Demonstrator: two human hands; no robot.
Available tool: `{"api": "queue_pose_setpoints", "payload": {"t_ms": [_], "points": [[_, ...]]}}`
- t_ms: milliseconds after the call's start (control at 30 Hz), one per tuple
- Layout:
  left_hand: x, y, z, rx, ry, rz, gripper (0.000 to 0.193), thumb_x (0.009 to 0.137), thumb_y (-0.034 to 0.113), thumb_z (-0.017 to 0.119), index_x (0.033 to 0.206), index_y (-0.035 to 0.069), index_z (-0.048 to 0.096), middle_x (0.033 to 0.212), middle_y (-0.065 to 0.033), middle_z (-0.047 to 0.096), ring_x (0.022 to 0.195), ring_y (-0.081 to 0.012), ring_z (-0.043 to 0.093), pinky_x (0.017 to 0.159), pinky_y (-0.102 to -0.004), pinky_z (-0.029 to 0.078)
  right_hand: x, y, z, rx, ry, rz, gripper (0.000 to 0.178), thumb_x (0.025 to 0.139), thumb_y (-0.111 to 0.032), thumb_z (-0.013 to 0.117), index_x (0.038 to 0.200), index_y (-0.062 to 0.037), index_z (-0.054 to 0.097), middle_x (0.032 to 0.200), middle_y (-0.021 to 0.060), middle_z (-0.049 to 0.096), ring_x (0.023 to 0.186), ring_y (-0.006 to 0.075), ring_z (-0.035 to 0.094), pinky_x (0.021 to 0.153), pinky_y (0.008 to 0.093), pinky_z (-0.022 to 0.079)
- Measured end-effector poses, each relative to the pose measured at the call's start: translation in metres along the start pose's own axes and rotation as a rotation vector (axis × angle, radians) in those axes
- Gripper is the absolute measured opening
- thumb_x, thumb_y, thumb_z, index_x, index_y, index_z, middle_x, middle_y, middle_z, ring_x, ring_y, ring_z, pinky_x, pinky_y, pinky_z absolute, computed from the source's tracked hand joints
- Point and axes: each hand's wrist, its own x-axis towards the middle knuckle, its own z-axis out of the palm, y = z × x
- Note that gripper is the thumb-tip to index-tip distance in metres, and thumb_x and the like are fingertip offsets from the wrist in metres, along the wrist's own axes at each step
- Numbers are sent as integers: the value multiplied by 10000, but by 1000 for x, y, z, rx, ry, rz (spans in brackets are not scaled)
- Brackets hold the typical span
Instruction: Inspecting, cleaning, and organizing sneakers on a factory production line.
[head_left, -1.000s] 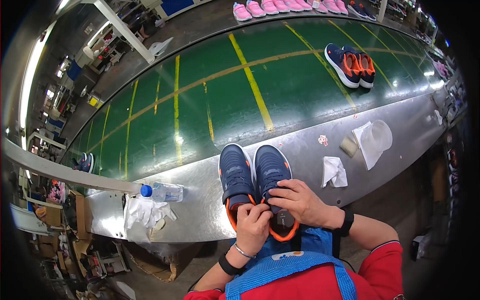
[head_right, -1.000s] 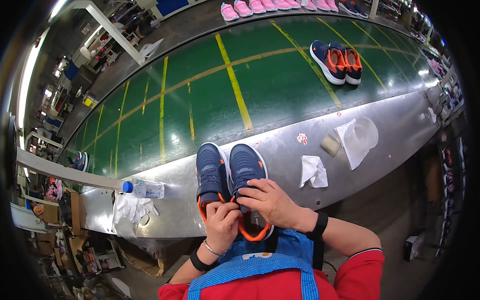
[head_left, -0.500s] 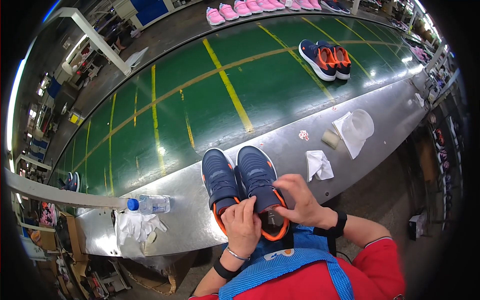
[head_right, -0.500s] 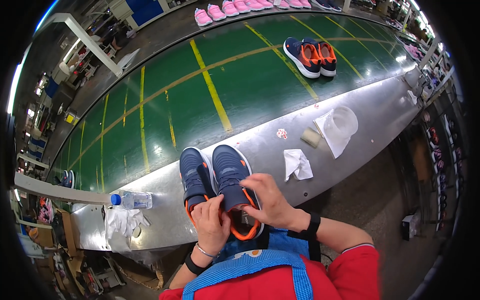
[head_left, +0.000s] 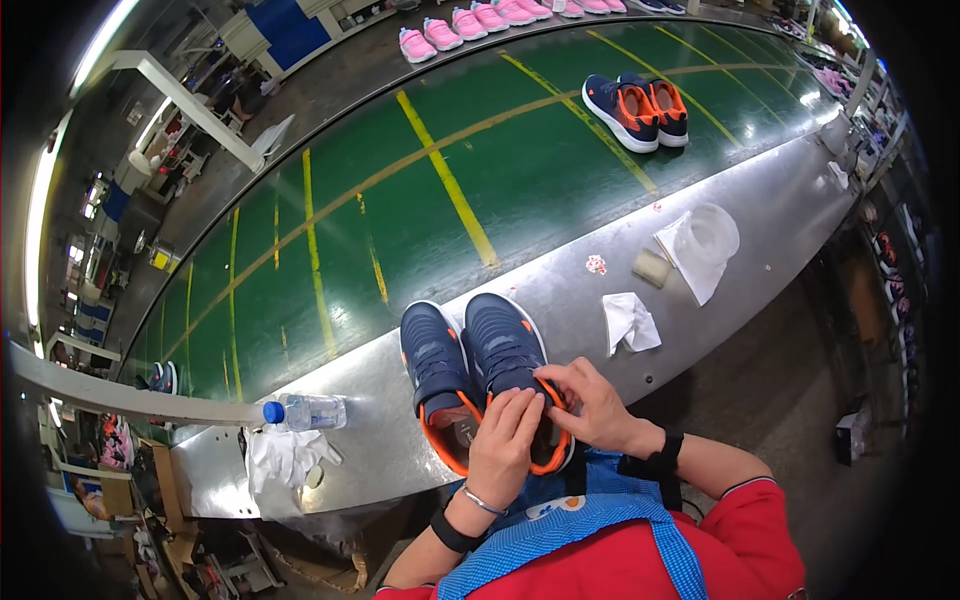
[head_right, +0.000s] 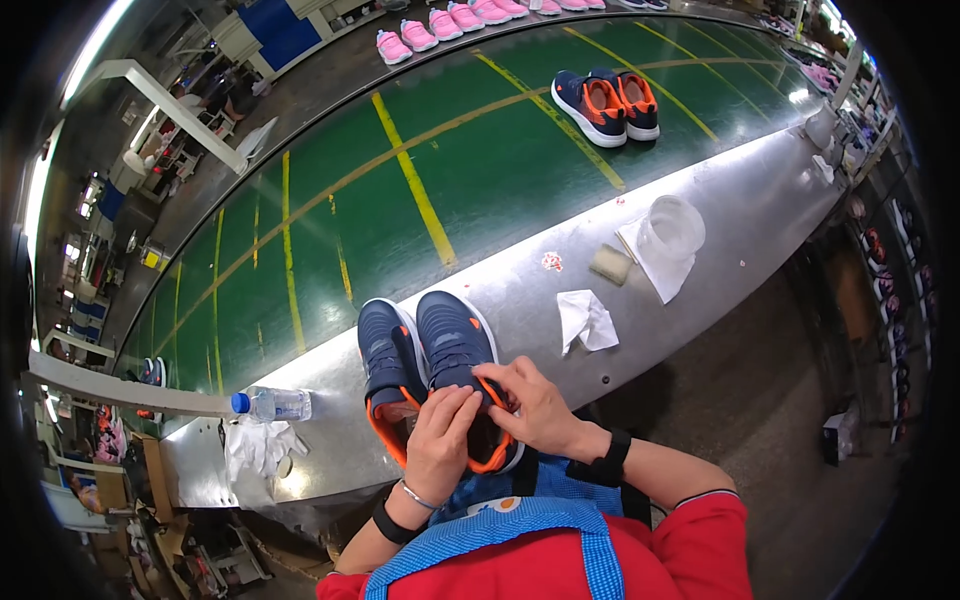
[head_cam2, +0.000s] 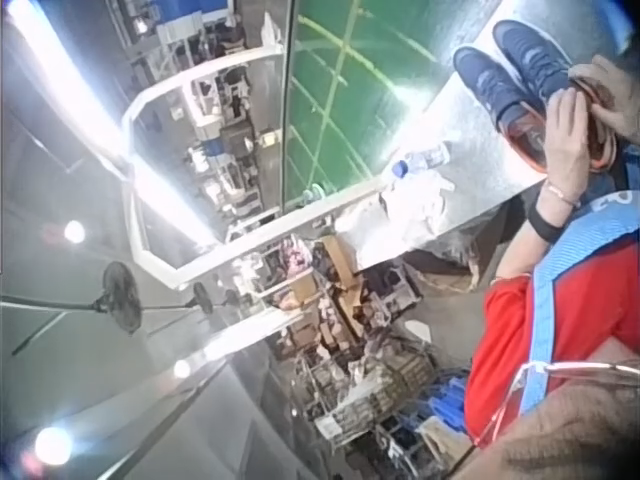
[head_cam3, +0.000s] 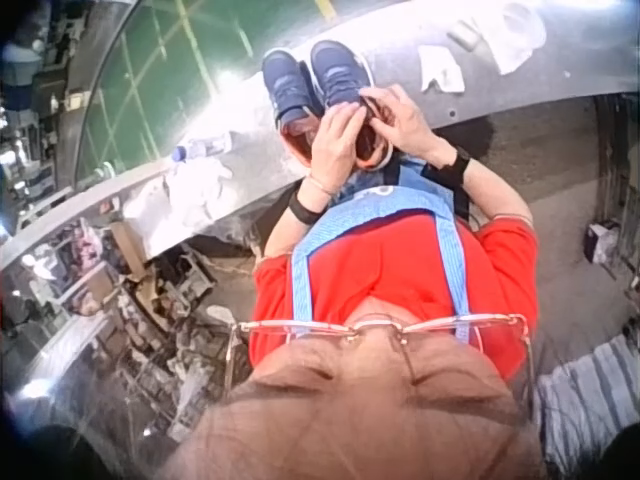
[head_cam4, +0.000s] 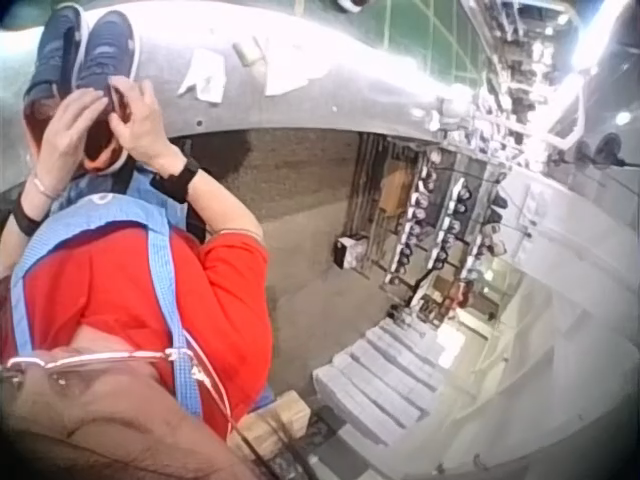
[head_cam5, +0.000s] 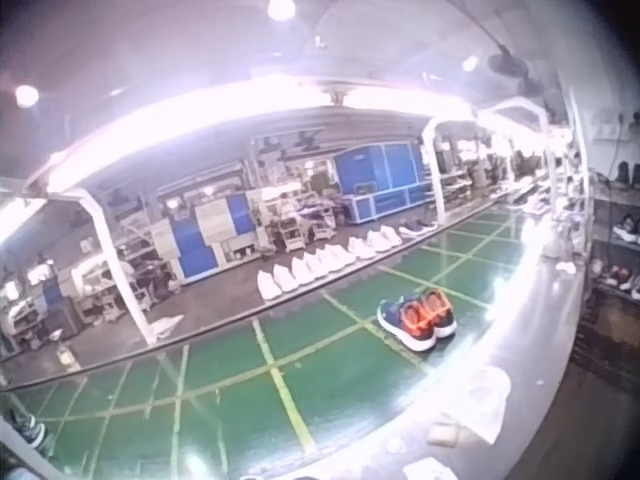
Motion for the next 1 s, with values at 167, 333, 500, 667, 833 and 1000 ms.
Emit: {"api": "queue_pose_setpoints", "payload": {"t_ms": [167,333,500,667,833,1000], "points": [[-7,5,0,135,-91,36,470,713,-35,546,1182,-36,514,1205,-194,489,1150,-324,476,947,-375,422,12,-3,-16,-325,-216,-193,516,730,-109,672,1220,-160,517,904,135,461,750,262,526,674,332,464],[-7,-4,-30,-124,224,-62,500,706,-60,633,1181,-4,489,1180,-172,496,1090,-317,509,922,-370,428,24,-15,-30,-103,-229,-100,585,732,-195,735,1245,-95,472,951,114,476,829,210,533,750,304,467],[13,-16,-48,-278,378,-352,491,713,-41,650,1169,6,477,1114,-144,522,1043,-251,538,845,-319,463,19,-11,-26,38,-220,116,591,734,-196,744,1243,-77,466,951,79,494,850,155,548,764,285,469],[25,-24,-37,-270,159,-259,323,741,2,648,1050,11,553,1011,-139,574,892,-288,594,749,-324,486,8,-4,-10,23,-80,66,521,737,-159,732,1190,-47,499,940,74,515,842,158,552,742,277,470],[26,-20,-29,-219,46,-154,264,751,-44,608,1005,26,591,961,-127,614,865,-279,618,731,-318,497,3,-1,-3,-74,1,-132,370,765,-133,690,1098,-50,553,936,109,511,816,210,562,733,293,476],[31,-19,-28,-142,-53,-39,269,755,-46,595,1018,9,585,988,-139,608,902,-294,606,771,-341,492,6,7,-7,295,69,37,378,799,-156,682,1124,-40,529,895,84,564,778,153,567,719,267,477]]}}
